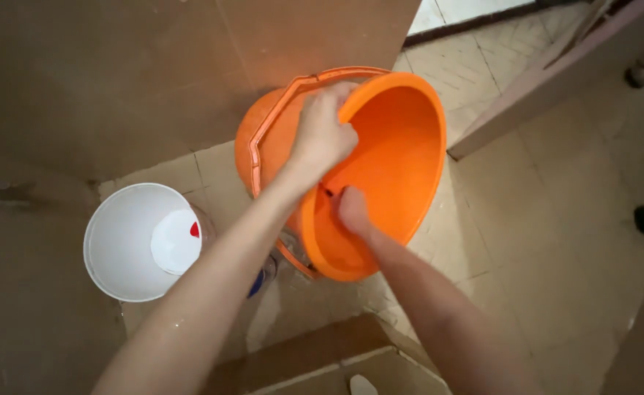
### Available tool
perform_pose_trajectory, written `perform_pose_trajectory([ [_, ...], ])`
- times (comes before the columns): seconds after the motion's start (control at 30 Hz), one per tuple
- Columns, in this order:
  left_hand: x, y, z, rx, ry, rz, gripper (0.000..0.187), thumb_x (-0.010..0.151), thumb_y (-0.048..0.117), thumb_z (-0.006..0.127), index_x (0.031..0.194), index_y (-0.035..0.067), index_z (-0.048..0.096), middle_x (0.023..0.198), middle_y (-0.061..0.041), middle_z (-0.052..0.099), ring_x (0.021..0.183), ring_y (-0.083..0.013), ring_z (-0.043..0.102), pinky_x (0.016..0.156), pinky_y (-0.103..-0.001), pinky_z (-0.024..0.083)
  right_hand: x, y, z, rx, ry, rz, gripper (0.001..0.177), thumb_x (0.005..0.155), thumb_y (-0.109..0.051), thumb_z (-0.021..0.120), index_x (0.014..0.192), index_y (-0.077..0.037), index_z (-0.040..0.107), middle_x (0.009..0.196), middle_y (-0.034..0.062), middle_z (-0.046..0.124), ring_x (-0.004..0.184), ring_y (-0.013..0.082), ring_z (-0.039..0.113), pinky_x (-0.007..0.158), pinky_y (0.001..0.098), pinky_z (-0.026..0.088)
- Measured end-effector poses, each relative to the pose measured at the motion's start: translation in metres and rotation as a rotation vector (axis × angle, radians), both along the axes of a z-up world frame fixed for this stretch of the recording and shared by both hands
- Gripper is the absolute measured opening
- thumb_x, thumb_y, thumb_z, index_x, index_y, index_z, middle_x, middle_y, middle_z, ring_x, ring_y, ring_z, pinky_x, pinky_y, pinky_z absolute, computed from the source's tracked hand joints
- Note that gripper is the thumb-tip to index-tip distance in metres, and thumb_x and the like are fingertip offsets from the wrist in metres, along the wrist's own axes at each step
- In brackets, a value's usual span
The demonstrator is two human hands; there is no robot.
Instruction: Cleaning a bucket and small container with a brush and liquid cleaner.
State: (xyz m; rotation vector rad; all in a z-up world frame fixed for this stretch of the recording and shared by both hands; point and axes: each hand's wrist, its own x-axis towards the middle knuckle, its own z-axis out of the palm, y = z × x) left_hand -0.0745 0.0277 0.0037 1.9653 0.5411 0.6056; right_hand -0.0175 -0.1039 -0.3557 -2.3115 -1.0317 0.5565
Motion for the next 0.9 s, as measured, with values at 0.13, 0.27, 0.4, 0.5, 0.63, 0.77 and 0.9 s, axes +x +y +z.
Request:
perform_pose_trajectory([
  [0.13, 0.008, -0.009, -0.005, 0.078, -0.055, -0.016, 0.054, 0.069, -0.013, 0.057, 0.12, 0.003, 0.069, 0.108, -0.022, 0.074, 0.107, -0.0392, 0.069, 0.091, -0.044, 0.055, 0.029, -0.016, -0.034, 0.123, -0.073, -0.056, 0.014, 0.083, -0.014, 0.065, 0.077, -0.002, 0.067, 0.077, 0.0249, 0.067, 0.073, 0.0443, 0.066, 0.065, 0.0548, 0.052],
  [0.27, 0.018, -0.021, 0.005, -0.018, -0.021, -0.042, 0.055, 0.07, -0.013, 0.055, 0.121, 0.004, 0.068, 0.108, -0.022, 0.073, 0.104, -0.039, 0.07, 0.088, -0.044, 0.057, 0.097, -0.069, 0.063, -0.006, -0.507, -0.008, 0.011, 0.087, -0.007, 0.056, 0.083, -0.001, 0.065, 0.081, 0.0247, 0.067, 0.077, 0.0459, 0.063, 0.065, 0.0561, 0.048],
  [0.4, 0.026, -0.023, 0.003, 0.059, 0.015, -0.034, 0.05, 0.072, -0.013, 0.055, 0.118, 0.003, 0.069, 0.106, -0.024, 0.073, 0.104, -0.0416, 0.07, 0.09, -0.045, 0.057, 0.073, -0.15, 0.239, -0.121, -0.306, -0.254, 0.031, 0.101, -0.029, 0.061, 0.085, -0.002, 0.067, 0.075, 0.0223, 0.066, 0.07, 0.0426, 0.065, 0.061, 0.0542, 0.049],
  [0.5, 0.03, -0.028, 0.008, 0.057, 0.042, -0.028, 0.05, 0.072, -0.013, 0.056, 0.116, 0.003, 0.071, 0.106, -0.024, 0.073, 0.103, -0.0425, 0.069, 0.088, -0.046, 0.056, 0.088, -0.206, 0.246, -0.333, -0.314, -0.215, 0.031, 0.093, -0.038, 0.069, 0.085, -0.008, 0.074, 0.074, 0.0204, 0.07, 0.068, 0.0399, 0.068, 0.062, 0.0507, 0.053],
  [0.63, 0.039, -0.031, -0.003, 0.098, -0.034, -0.04, 0.049, 0.07, -0.014, 0.056, 0.115, 0.001, 0.07, 0.106, -0.025, 0.073, 0.105, -0.0421, 0.069, 0.089, -0.046, 0.056, 0.121, -0.216, 0.261, -0.343, -0.284, -0.239, 0.033, 0.1, -0.038, 0.066, 0.086, -0.01, 0.077, 0.075, 0.0181, 0.072, 0.067, 0.036, 0.07, 0.065, 0.0475, 0.055],
  [0.77, 0.04, -0.036, -0.003, 0.164, -0.034, 0.009, 0.049, 0.067, -0.015, 0.06, 0.113, -0.004, 0.069, 0.109, -0.03, 0.067, 0.103, -0.0471, 0.064, 0.087, -0.048, 0.053, 0.151, -0.221, 0.251, -0.312, -0.353, -0.073, 0.024, 0.092, -0.034, 0.07, 0.085, -0.014, 0.08, 0.073, 0.0142, 0.071, 0.066, 0.0361, 0.069, 0.063, 0.0482, 0.054],
  [0.9, 0.028, -0.037, 0.024, -0.032, 0.1, -0.063, 0.049, 0.072, -0.013, 0.053, 0.116, 0.002, 0.069, 0.104, -0.022, 0.074, 0.105, -0.0383, 0.071, 0.088, -0.044, 0.056, 0.143, -0.214, 0.275, -0.329, -0.363, -0.083, 0.024, 0.093, -0.036, 0.071, 0.088, -0.014, 0.08, 0.073, 0.0156, 0.071, 0.065, 0.037, 0.068, 0.062, 0.0484, 0.054],
])
